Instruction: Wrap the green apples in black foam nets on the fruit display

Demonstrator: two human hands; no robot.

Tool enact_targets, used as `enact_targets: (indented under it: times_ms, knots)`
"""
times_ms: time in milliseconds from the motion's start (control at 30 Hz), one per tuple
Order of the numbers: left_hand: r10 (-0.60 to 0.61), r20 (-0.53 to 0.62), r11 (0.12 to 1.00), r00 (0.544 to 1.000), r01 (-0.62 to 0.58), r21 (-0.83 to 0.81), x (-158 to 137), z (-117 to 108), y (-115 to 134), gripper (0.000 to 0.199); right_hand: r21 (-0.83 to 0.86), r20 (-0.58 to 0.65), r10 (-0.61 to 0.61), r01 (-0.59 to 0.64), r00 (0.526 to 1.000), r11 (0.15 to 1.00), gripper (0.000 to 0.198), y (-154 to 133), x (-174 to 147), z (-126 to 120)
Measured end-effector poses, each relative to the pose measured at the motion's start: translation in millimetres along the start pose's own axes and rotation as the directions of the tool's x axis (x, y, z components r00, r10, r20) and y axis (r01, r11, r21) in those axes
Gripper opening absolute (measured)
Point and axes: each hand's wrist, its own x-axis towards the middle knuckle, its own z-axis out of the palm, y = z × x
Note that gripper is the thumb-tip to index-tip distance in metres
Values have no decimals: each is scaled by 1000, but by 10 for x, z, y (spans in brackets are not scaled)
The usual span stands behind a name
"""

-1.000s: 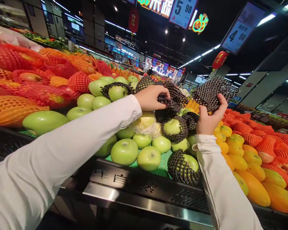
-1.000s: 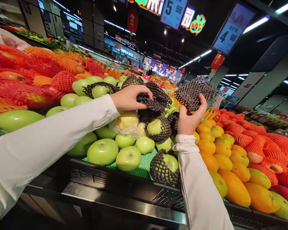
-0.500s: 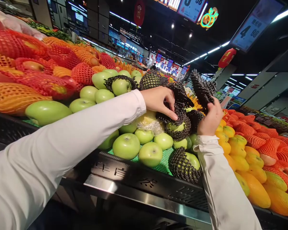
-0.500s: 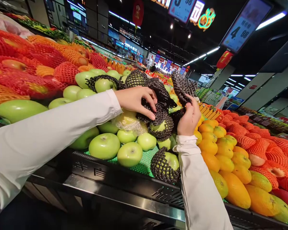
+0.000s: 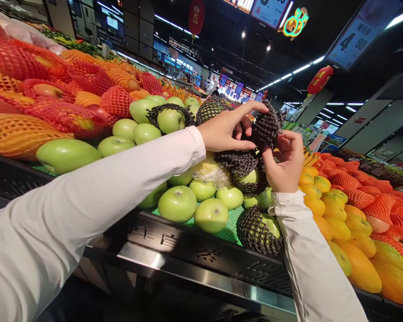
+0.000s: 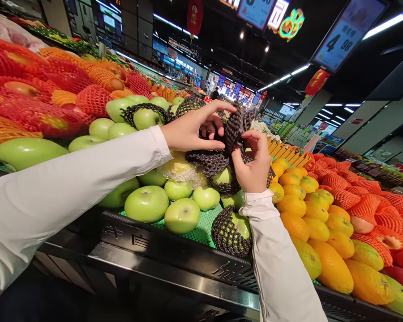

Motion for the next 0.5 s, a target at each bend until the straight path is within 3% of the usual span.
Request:
enact_targets:
  times_ms: [133,300,400,500]
  knots:
    - [-57,-25,997,998,56,-51,-9,51,33,71,35,53,-22,21,998,999,27,-52,3,6]
    - [-32,-12,999,999,31,-33,3,117,-7,49,-229,135,-75,105,988,968,16,-59,-5,52]
    - [1,-20,1000,1000,-1,-3,16,122,-52,39,-324,-60,-41,19,997,946,9,38,7,36]
    - [-3,-20,1000,1000,4,13,25,121,-83,30,-189,-316,47,-111,948,976,8,185,58,-57]
